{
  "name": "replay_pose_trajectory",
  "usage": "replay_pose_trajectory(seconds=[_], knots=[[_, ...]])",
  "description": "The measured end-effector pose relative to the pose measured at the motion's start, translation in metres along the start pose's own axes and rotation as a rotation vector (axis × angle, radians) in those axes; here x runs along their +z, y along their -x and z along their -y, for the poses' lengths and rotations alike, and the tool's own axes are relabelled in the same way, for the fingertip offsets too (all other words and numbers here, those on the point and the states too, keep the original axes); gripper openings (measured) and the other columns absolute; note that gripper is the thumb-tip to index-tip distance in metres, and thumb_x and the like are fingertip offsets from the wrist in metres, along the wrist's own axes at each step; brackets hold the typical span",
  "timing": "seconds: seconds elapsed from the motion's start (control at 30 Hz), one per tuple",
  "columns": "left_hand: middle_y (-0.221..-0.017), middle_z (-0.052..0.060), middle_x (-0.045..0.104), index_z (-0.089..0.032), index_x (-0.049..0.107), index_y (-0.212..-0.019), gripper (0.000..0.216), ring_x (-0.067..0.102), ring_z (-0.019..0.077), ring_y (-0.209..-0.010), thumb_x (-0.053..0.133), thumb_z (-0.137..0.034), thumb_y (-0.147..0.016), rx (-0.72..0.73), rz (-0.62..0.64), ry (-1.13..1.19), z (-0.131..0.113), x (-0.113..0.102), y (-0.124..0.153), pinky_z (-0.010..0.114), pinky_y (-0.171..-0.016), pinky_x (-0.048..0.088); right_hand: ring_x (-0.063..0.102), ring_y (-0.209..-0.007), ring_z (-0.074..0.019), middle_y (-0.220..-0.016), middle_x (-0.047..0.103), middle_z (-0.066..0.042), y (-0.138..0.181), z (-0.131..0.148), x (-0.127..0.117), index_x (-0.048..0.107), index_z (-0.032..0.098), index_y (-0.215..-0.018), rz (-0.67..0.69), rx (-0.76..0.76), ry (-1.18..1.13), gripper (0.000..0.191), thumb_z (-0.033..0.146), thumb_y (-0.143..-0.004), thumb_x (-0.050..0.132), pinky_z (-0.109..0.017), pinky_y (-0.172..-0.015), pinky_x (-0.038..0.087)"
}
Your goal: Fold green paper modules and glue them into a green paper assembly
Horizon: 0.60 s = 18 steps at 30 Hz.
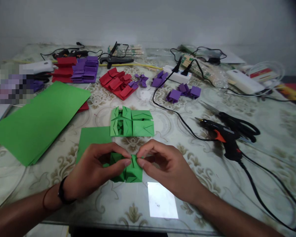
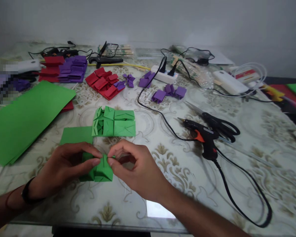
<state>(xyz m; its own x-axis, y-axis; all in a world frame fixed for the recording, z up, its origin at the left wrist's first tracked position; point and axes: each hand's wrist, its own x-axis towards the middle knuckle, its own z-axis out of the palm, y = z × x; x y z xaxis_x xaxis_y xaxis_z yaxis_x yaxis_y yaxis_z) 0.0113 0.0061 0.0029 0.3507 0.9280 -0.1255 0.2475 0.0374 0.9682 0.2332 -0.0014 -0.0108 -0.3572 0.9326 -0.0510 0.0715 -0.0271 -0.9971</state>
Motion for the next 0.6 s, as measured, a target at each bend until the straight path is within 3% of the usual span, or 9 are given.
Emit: replay_pose_trajectory(seconds=[0.17, 0.23, 0.4, 0.6], knots=[[-0.094, 0.001, 0.085, -0.027, 0.085, -0.098, 0.011, 0.075, 0.0187, -0.082, 0.083, -0.029, -0.087, -0.012, -0.023, 0.011, 0.0059, 0.0010, 0.0005, 0.025, -0.070, 0.056, 0.072, -0.079, -0.0152, -0.086, 0.076, 0.001, 0.0008, -0.0025, 0.0015, 0.070, 0.024, -0.099, -0.016, 0.010, 0.011, 0.007, 0.022, -0.093, 0.072, -0.027, -0.073, 0.060], [-0.094, 0.001, 0.086, -0.028, 0.086, -0.098, 0.011, 0.076, 0.0188, -0.080, 0.083, -0.031, -0.088, -0.027, -0.019, -0.019, 0.0059, 0.0011, 0.0005, 0.026, -0.069, 0.055, 0.072, -0.079, -0.0152, -0.085, 0.076, 0.001, -0.0003, -0.0032, 0.0020, 0.071, 0.023, -0.101, -0.016, 0.047, 0.014, 0.009, 0.024, -0.092, 0.074, -0.027, -0.073, 0.059], [-0.088, 0.001, 0.084, -0.028, 0.086, -0.097, 0.011, 0.074, 0.0188, -0.076, 0.083, -0.033, -0.088, -0.037, -0.029, -0.062, 0.0082, 0.0014, -0.0012, 0.026, -0.065, 0.052, 0.067, -0.071, -0.0148, -0.078, 0.075, 0.000, -0.0043, -0.0045, 0.0019, 0.074, 0.021, -0.086, 0.015, 0.150, 0.023, 0.015, 0.034, -0.093, 0.074, -0.027, -0.066, 0.053], [-0.076, -0.002, 0.079, -0.025, 0.086, -0.086, 0.020, 0.063, 0.0150, -0.065, 0.076, -0.040, -0.094, -0.087, 0.077, -0.094, 0.0106, -0.0001, -0.0011, 0.024, -0.058, 0.044, 0.065, -0.069, -0.0154, -0.075, 0.076, -0.001, -0.0038, -0.0011, -0.0010, 0.076, 0.020, -0.083, 0.028, 0.145, 0.059, 0.019, 0.036, -0.093, 0.076, -0.027, -0.064, 0.051]])
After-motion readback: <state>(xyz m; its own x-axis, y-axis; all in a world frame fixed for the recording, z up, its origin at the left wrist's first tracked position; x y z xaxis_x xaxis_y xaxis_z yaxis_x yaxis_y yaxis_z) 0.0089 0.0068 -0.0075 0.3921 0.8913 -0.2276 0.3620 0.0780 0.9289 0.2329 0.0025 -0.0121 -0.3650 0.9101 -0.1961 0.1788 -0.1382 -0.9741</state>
